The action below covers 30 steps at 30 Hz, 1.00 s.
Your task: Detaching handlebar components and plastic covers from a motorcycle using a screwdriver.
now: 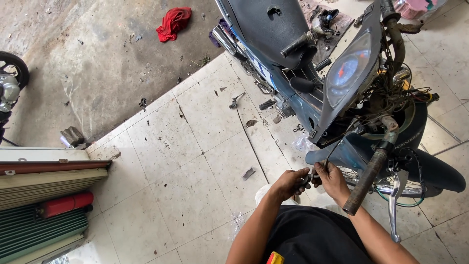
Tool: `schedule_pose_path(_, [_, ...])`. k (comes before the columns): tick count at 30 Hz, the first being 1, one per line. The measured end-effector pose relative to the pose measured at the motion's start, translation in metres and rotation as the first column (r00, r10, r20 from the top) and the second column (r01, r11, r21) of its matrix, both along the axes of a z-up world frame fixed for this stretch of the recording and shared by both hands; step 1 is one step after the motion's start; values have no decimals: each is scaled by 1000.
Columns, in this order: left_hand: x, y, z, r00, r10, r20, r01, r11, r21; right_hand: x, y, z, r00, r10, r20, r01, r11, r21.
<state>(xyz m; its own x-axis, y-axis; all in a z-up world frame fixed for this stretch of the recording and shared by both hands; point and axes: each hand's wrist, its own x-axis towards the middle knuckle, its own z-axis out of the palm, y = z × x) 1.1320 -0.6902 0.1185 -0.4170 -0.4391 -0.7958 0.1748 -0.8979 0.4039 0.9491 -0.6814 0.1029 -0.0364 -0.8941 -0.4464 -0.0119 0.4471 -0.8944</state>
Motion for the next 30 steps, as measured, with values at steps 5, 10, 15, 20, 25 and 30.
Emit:
schedule_pose_path(5, [3,2,-9,996,64,65,-48,974,-223,-5,-9,27,987,69,143,-102,966,238])
schedule_pose_path(10, [15,-7,30,939,29,344,214,733,-646,-1,-10,31,975,60,212,-121,951,284])
schedule_pose_path(15, [16,-11,19,892,11,452,325,680,-658,2,-5,16,980,-37,194,-3,980,201])
schedule_pose_path(20, [7,-18,12,950,-26,310,157,900,-407,6,-1,16,985,-82,155,55,984,170])
schedule_pose_path(25, [36,-28,80,941,-206,267,331,718,-613,-2,-4,13,978,-78,193,49,987,153])
schedule_pose_path(30, [42,-26,100,851,-73,520,525,157,-837,-12,4,-10,967,-109,230,74,985,156])
